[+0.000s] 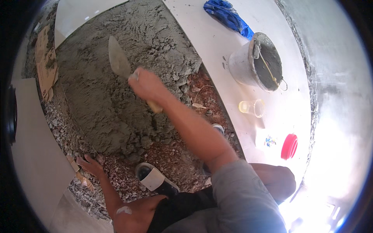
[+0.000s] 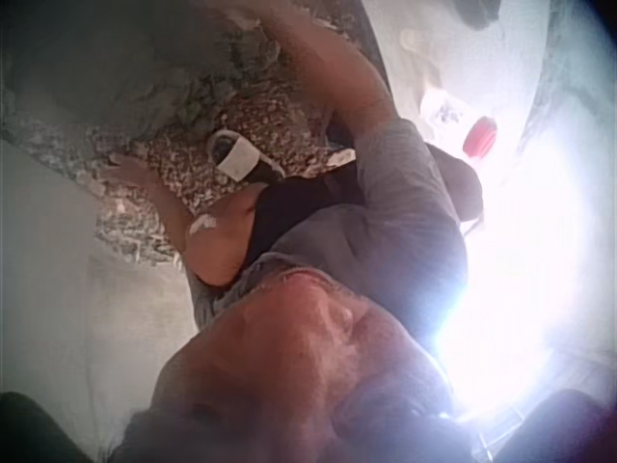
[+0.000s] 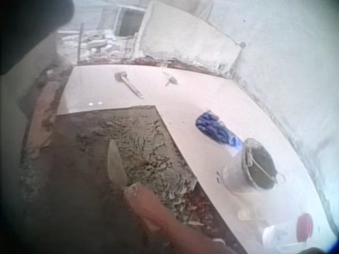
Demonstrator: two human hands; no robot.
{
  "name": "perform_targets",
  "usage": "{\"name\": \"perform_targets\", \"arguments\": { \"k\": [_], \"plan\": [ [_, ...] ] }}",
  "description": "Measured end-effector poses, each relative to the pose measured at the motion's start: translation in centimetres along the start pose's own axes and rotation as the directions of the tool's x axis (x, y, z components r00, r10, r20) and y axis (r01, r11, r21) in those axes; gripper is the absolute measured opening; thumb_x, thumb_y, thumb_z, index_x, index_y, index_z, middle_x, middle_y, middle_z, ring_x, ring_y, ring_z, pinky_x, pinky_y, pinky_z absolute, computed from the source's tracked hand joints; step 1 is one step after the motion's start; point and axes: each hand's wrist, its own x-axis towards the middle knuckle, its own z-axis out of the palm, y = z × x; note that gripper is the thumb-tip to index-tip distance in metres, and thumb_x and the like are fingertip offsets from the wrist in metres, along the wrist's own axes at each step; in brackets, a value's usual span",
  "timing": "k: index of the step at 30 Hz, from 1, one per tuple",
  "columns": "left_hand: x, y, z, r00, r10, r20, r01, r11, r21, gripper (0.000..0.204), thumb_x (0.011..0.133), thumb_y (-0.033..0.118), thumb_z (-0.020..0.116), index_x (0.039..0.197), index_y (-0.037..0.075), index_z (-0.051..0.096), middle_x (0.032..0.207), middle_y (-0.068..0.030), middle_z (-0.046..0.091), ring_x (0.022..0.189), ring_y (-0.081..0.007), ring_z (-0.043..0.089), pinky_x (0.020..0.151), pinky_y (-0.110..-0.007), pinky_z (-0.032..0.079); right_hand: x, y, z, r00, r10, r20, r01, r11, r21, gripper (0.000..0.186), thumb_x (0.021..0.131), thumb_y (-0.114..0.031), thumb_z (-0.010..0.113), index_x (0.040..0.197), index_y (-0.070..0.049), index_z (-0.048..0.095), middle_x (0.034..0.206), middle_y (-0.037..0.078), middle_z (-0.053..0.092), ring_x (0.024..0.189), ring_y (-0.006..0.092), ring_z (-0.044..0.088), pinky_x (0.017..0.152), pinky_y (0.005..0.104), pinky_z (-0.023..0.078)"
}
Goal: The person pours cement from a bucket onto the floor and spreads it with a trowel. They then place a large white tile onto the cement and tap it with a rubber mallet to set it in place.
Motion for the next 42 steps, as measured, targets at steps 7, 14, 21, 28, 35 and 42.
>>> {"name": "perform_targets", "arguments": {
  "k": [7,14,21,28,35,42],
  "plan": [
    [0.0,-0.6,0.5,1.0,-0.007,0.012,0.006,1.0,0.022,0.067,0.099,0.051,0.031,0.143,0.001,0.03,0.145,-0.0198,0.033,0.132,-0.0355,0.035,0.106,-0.052,0.026,2.9,7.4,-17.5,0.972,0.219,-0.081,-0.233,0.886,-0.401,0.041,0.091,-0.04,0.054,0.096,0.0,0.06,0.074,0.015,0.064,0.067,0.0224,0.064,0.069,0.0355,0.051],
    [0.2,-0.8,0.5,0.997,-0.059,0.058,0.055,0.996,0.066,0.069,0.098,0.054,0.03,0.142,0.001,0.032,0.145,-0.0183,0.033,0.133,-0.0356,0.032,0.108,-0.053,0.024,-2.5,17.0,-17.9,0.943,0.324,0.076,-0.238,0.816,-0.526,0.049,0.094,-0.048,0.044,0.096,0.0,0.057,0.067,0.019,0.062,0.061,0.0293,0.065,0.072,0.042,0.051],
    [0.2,-0.8,0.9,1.0,0.005,-0.012,-0.004,0.998,0.068,0.069,0.098,0.056,0.028,0.139,0.002,0.04,0.147,-0.016,0.032,0.135,-0.0346,0.029,0.107,-0.054,0.025,-13.3,20.8,-14.2,0.969,0.228,-0.091,-0.231,0.723,-0.651,0.046,0.094,-0.048,0.044,0.098,-0.004,0.057,0.083,0.023,0.064,0.082,0.0372,0.063,0.075,0.0472,0.048],
    [0.1,-0.4,0.5,1.0,0.011,0.026,-0.013,0.997,0.078,0.07,0.098,0.056,0.027,0.136,0.001,0.043,0.147,-0.015,0.031,0.137,-0.0335,0.027,0.108,-0.055,0.023,-2.8,13.0,-19.0,0.985,0.163,-0.055,-0.165,0.805,-0.57,0.053,0.093,-0.047,0.043,0.093,0.004,0.058,0.07,0.021,0.063,0.07,0.0362,0.065,0.076,0.0444,0.05],
    [0.0,-0.7,0.6,1.0,-0.012,0.004,0.012,0.998,0.061,0.069,0.098,0.055,0.029,0.137,0.0,0.042,0.145,-0.0159,0.034,0.135,-0.0335,0.029,0.108,-0.054,0.023,-10.4,14.9,-11.2,0.962,0.227,0.152,-0.06,0.719,-0.693,0.045,0.094,-0.038,0.042,0.107,0.001,0.058,0.1,0.028,0.064,0.093,0.0398,0.063,0.086,0.0471,0.048],
    [-0.1,-0.4,0.5,0.999,0.037,-0.022,-0.034,0.99,0.135,0.061,0.098,0.052,0.03,0.134,0.005,0.045,0.146,-0.0118,0.033,0.135,-0.0306,0.03,0.109,-0.053,0.022,-10.1,4.9,-4.0,0.965,0.11,0.24,-0.104,0.994,-0.037,0.044,0.093,-0.044,0.052,0.111,-0.004,0.056,0.088,0.011,0.06,0.074,0.0187,0.061,0.07,0.0324,0.053]
  ]
}}
